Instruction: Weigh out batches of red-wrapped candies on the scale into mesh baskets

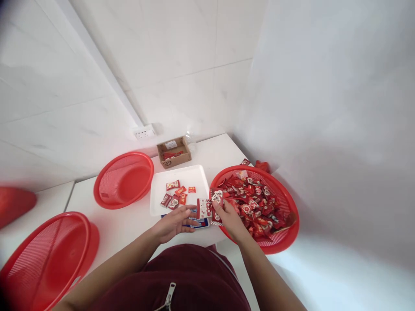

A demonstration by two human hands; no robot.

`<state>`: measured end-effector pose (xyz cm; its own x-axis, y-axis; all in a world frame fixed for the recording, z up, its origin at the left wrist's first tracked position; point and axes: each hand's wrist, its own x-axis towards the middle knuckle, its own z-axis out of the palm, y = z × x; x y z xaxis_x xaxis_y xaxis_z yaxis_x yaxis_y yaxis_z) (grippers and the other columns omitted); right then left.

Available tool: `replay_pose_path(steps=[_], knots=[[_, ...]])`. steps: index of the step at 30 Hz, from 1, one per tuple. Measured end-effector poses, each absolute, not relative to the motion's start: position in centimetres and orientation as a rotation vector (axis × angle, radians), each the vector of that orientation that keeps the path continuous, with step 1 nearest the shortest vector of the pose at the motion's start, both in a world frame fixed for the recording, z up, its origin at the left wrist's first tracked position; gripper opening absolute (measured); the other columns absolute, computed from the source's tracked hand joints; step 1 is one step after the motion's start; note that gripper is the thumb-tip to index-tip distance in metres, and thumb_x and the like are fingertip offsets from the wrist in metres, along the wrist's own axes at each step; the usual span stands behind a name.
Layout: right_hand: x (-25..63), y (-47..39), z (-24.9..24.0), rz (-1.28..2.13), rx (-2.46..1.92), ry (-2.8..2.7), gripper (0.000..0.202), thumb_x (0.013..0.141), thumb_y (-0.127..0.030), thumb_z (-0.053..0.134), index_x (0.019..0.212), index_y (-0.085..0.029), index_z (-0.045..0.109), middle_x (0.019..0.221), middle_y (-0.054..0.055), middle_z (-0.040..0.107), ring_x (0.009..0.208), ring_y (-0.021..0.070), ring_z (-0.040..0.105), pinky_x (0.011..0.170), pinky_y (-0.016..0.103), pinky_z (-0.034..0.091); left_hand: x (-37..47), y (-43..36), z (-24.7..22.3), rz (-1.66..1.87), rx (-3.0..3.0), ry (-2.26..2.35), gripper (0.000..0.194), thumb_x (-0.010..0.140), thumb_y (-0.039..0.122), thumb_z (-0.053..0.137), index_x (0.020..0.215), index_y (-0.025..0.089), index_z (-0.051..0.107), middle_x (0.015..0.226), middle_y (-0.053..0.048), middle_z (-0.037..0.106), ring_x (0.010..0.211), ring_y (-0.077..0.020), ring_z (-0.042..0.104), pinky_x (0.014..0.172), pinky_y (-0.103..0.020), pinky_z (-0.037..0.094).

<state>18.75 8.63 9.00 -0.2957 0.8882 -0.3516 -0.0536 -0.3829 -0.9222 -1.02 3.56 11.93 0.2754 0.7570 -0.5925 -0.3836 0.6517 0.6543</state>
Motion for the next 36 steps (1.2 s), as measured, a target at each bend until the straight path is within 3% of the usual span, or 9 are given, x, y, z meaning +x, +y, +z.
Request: replay_pose_path(steps=[5, 9, 16, 20, 25, 31, 36], knots=[[14.7, 7.1, 9.8, 1.877, -1.133, -1.302, 0.050, 0.076, -0.059, 0.058, 0.108, -0.021, 0.059, 0.099, 0.005, 0.070, 0.091, 0.0256, 0.064, 0.081, 0.041, 0.051, -1.7, 2.9, 11.8, 0.866, 0.523, 1.097, 0.040, 0.073, 0.044, 0.070, 0.101, 0.016, 0.061, 0.092, -0.007, 0.068, 0.071, -0.0136, 0.063, 0.067, -0.027, 0.050], [13.5, 6.3, 9.9, 1.910, -1.150, -1.180, 0.047, 0.074, -0.056, 0.062, 0.104, -0.021, 0.061, 0.095, 0.005, 0.070, 0.088, 0.0249, 0.064, 0.081, 0.041, 0.051, -3.5, 2.1, 11.5, 0.927, 0.442, 1.135, 0.032, 0.077, 0.039, 0.067, 0.096, 0.014, 0.060, 0.084, -0.006, 0.068, 0.064, -0.0115, 0.063, 0.064, -0.025, 0.050], [15.1, 6.7, 9.6, 1.804, -1.374, -0.634, 0.027, 0.069, -0.046, 0.071, 0.075, -0.020, 0.065, 0.068, 0.001, 0.068, 0.065, 0.0159, 0.063, 0.062, 0.027, 0.053, -6.6, 1.2, 12.3, 0.992, 0.298, 1.103, 0.016, 0.084, 0.028, 0.060, 0.093, 0.015, 0.056, 0.086, -0.007, 0.069, 0.065, -0.0119, 0.065, 0.064, -0.024, 0.052], [16.8, 7.7, 9.5, 1.612, -1.385, -0.243, 0.008, 0.083, -0.027, 0.058, 0.083, -0.023, 0.063, 0.072, -0.003, 0.067, 0.063, 0.0110, 0.062, 0.055, 0.023, 0.053, -7.7, 0.9, 12.5, 1.010, 0.312, 1.061, 0.017, 0.083, 0.026, 0.062, 0.095, 0.015, 0.056, 0.089, -0.007, 0.069, 0.066, -0.0123, 0.066, 0.065, -0.024, 0.052], [18.8, 8.5, 9.5, 1.454, -1.275, 0.083, 0.026, 0.093, -0.030, 0.039, 0.078, -0.021, 0.059, 0.075, -0.001, 0.066, 0.058, 0.0086, 0.060, 0.056, 0.024, 0.056, -8.6, 0.4, 12.4, 1.011, 0.356, 1.027, 0.024, 0.080, 0.028, 0.066, 0.098, 0.015, 0.057, 0.092, -0.009, 0.069, 0.071, -0.0136, 0.067, 0.068, -0.025, 0.053], [18.4, 8.6, 9.4, 1.424, -1.138, 0.196, 0.026, 0.093, -0.034, 0.036, 0.086, -0.021, 0.057, 0.093, 0.004, 0.065, 0.076, 0.0096, 0.064, 0.063, 0.026, 0.058, -9.0, 0.3, 12.3, 0.994, 0.334, 1.037, 0.024, 0.078, 0.027, 0.067, 0.096, 0.014, 0.057, 0.090, -0.009, 0.070, 0.072, -0.0146, 0.068, 0.070, -0.026, 0.053], [17.9, 8.9, 9.0, 1.386, -1.126, 0.219, 0.021, 0.092, -0.032, 0.037, 0.085, -0.022, 0.055, 0.095, 0.002, 0.064, 0.075, 0.0083, 0.063, 0.063, 0.024, 0.057, -9.4, 0.2, 11.9, 0.955, 0.333, 1.039, 0.029, 0.076, 0.026, 0.069, 0.099, 0.015, 0.057, 0.093, -0.009, 0.070, 0.075, -0.0168, 0.068, 0.071, -0.028, 0.053]])
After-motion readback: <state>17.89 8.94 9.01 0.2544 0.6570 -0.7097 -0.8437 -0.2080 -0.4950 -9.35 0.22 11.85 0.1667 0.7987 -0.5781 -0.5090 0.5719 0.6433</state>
